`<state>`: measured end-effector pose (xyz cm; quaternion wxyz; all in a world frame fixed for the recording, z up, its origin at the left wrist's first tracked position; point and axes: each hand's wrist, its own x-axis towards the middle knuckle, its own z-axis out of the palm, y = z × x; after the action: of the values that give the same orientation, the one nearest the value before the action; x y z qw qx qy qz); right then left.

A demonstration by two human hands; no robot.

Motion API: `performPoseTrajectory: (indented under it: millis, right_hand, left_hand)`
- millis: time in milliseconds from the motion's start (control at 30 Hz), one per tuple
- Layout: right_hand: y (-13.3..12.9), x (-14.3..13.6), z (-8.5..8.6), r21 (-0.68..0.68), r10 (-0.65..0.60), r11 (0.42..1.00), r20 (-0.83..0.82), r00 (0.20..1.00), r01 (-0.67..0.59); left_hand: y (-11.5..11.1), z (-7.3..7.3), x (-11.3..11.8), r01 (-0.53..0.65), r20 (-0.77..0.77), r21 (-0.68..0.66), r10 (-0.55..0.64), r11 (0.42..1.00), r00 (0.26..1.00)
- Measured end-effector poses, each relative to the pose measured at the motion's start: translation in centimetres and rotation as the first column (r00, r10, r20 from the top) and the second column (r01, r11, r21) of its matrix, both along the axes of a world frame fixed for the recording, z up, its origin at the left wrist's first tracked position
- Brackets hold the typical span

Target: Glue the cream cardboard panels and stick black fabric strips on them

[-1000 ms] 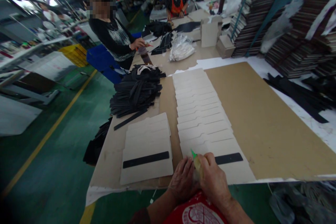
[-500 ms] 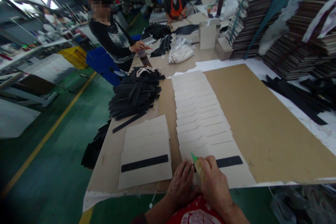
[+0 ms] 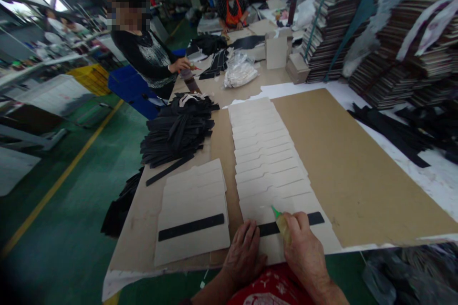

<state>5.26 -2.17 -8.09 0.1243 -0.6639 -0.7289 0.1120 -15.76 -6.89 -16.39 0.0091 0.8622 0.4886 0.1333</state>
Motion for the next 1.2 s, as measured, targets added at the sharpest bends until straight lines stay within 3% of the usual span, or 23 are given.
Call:
performPoseTrajectory:
  millis: [133, 367, 533, 733, 900, 1100, 1200]
  right_hand:
    - [0.0, -0.3, 0.2, -0.045, 0.044, 0.998, -0.011, 0.999, -0.044]
    - [0.1, 2.3, -0.2, 0.025, -0.077, 0.997, 0.024, 0.997, 0.077]
    - [0.0, 2.1, -0.2, 0.006, -0.019, 1.0, -0.014, 1.0, 0.019]
    - [0.5, 4.0, 0.1, 0.033, -0.154, 0.988, 0.082, 0.985, 0.152]
    - [0.5, 3.5, 0.3, 0.014, -0.094, 0.996, 0.057, 0.994, 0.094]
    - [1.1, 5.3, 0.1, 0.038, -0.238, 0.971, 0.118, 0.964, 0.235]
    - [1.1, 5.3, -0.1, 0.03, -0.187, 0.982, 0.109, 0.976, 0.185]
  left_hand:
    - [0.2, 0.5, -0.1, 0.023, -0.023, -0.006, -0.024, 1.0, 0.999]
    - [0.3, 0.6, 0.0, 0.019, -0.007, -0.001, -0.019, 1.0, 1.0]
    - [0.4, 0.4, 0.0, 0.021, -0.004, -0.014, -0.022, 1.0, 1.0]
    - [0.5, 0.6, 0.2, 0.004, -0.013, 0.031, -0.003, 1.0, 1.0]
    - [0.7, 0.7, 0.2, 0.007, 0.0, 0.059, -0.007, 0.998, 1.0]
    - [0.6, 0.1, 0.2, -0.008, -0.015, 0.044, 0.009, 0.999, 1.0]
    - [0.6, 0.0, 0.2, -0.003, -0.016, 0.046, 0.004, 0.999, 1.0]
